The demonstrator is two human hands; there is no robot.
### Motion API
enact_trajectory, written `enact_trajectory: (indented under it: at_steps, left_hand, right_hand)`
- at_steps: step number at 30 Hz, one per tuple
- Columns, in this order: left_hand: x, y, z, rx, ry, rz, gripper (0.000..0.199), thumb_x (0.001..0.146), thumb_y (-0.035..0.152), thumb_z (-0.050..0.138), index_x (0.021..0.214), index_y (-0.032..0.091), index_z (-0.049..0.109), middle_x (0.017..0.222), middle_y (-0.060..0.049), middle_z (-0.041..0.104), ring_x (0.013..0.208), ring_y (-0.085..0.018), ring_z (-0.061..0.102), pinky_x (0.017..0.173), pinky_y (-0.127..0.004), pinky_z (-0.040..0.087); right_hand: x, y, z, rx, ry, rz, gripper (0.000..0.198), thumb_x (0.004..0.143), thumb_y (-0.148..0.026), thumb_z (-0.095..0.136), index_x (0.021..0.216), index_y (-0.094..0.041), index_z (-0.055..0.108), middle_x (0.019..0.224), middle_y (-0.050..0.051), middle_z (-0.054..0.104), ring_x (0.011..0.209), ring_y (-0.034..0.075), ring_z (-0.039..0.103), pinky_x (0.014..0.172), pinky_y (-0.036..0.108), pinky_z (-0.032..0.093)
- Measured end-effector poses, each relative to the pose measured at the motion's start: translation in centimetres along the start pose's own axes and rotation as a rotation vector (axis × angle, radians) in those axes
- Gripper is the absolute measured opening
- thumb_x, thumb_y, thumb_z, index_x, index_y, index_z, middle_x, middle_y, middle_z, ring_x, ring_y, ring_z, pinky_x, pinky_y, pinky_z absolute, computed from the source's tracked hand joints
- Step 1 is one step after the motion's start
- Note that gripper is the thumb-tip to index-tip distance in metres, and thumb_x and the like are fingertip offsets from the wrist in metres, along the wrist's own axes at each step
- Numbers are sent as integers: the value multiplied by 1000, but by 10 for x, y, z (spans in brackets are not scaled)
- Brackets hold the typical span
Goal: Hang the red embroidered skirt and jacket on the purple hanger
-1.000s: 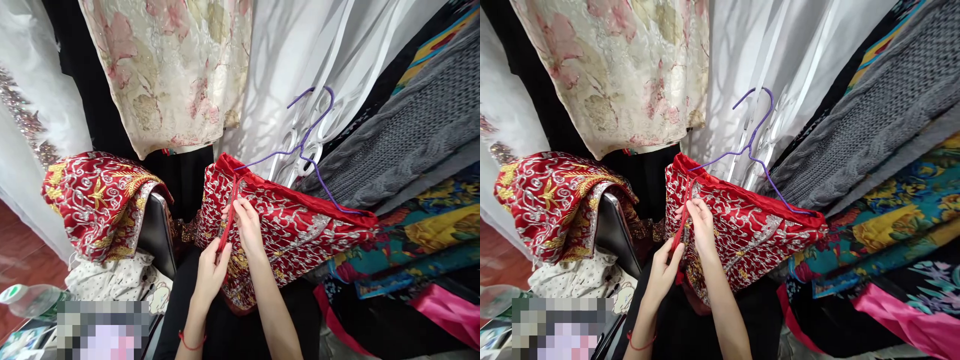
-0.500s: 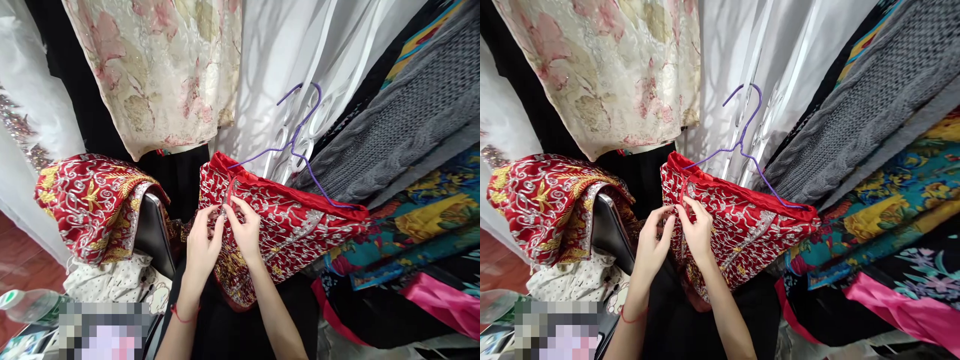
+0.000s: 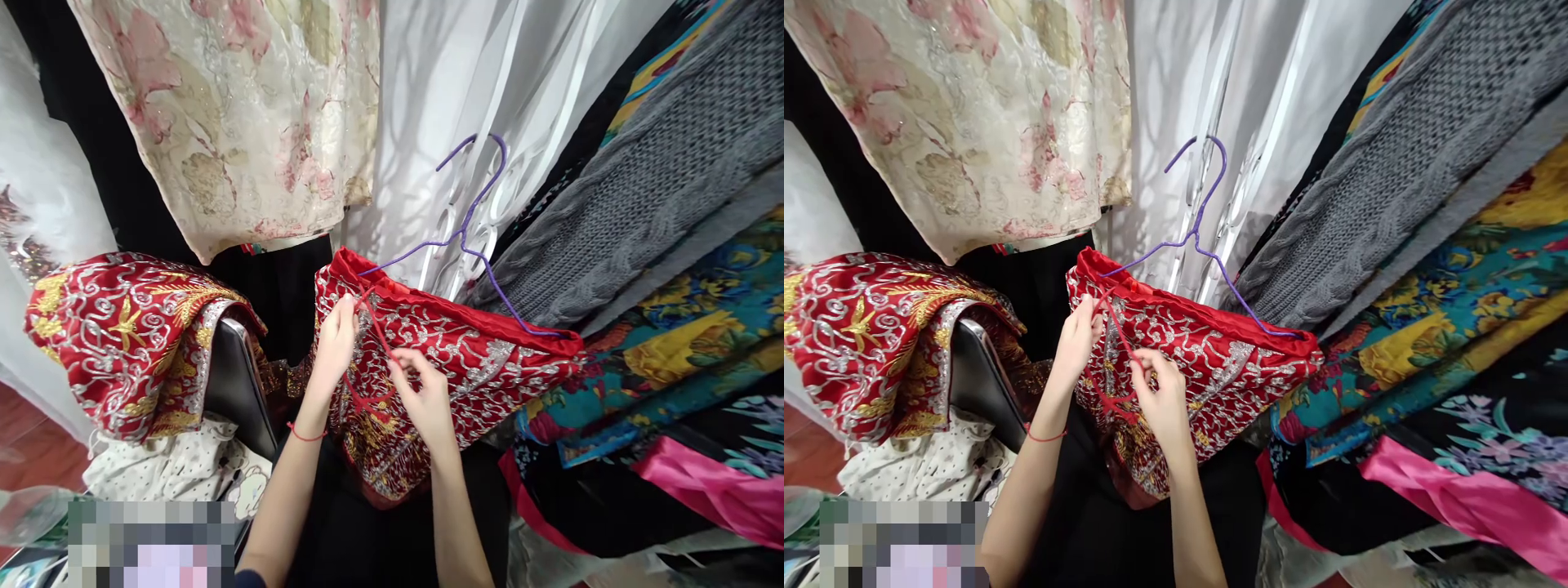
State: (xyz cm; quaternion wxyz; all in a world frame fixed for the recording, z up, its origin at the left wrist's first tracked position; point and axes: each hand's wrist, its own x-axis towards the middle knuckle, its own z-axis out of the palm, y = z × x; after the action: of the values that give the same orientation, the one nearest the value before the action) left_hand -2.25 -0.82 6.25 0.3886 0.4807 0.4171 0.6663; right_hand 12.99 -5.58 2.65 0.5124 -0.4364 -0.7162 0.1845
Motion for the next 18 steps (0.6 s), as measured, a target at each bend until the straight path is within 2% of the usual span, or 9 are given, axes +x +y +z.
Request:
enact_trajectory:
  at_steps: [3, 5, 7, 9, 11, 13, 15, 18]
  left_hand:
    - [7, 2, 3, 56, -21, 65, 42, 84, 58, 66, 80, 17, 61, 59, 6, 35, 52, -6, 25, 49, -22, 22]
    - [8, 1, 3, 17, 2, 69, 35, 80, 51, 73, 85, 17, 64, 58, 7, 35, 52, -6, 26, 50, -21, 22]
    - [5, -2, 2, -19, 49, 71, 32, 78, 45, 77, 83, 17, 63, 56, 8, 31, 51, -5, 25, 51, -21, 22]
    - [-1, -7, 0, -27, 101, 81, 31, 77, 44, 77, 82, 17, 62, 55, 9, 29, 51, -6, 25, 51, -21, 22]
    - [-10, -13, -2, -18, 139, 80, 30, 80, 45, 75, 83, 18, 60, 56, 9, 31, 52, -6, 28, 53, -21, 26]
    - [-22, -19, -4, -19, 175, 64, 30, 83, 46, 71, 86, 19, 60, 60, 7, 37, 55, -7, 33, 56, -21, 30]
    - [-33, -23, -5, -47, 195, 39, 32, 83, 49, 70, 90, 19, 59, 64, 7, 41, 57, -7, 35, 58, -21, 32]
    - [-46, -25, -6, -122, 176, -17, 37, 83, 53, 70, 92, 20, 57, 65, 7, 41, 56, -7, 34, 55, -21, 29]
  right_hand:
    - [-9, -12, -21, -139, -365, -132, 18, 99, -25, 52, 86, -23, 64, 73, -1, 66, 60, 14, 57, 67, 30, 46]
    - [-14, -27, -34, -134, -460, -178, 20, 99, -25, 52, 84, -22, 65, 71, -1, 65, 61, 14, 57, 61, 28, 45]
    - [-14, -44, -44, -44, -420, -214, 16, 98, -25, 55, 87, -22, 67, 73, 0, 65, 61, 13, 59, 59, 26, 47]
    - [-6, -60, -51, 84, -269, -223, 11, 96, -25, 60, 89, -22, 69, 72, 0, 67, 59, 12, 59, 57, 26, 49]
    - [12, -74, -52, 215, -88, -152, 9, 93, -27, 64, 89, -22, 70, 68, -1, 66, 54, 11, 58, 52, 25, 48]
    - [41, -82, -46, 337, 24, -49, 10, 93, -30, 65, 91, -23, 70, 66, -3, 65, 50, 9, 57, 50, 24, 47]
    - [73, -83, -34, 402, 21, -46, 13, 92, -33, 65, 92, -22, 72, 70, -2, 66, 54, 10, 60, 54, 24, 49]
    - [112, -77, -15, 180, 10, -153, 15, 91, -32, 66, 89, -22, 76, 76, -1, 65, 69, 11, 59, 68, 26, 49]
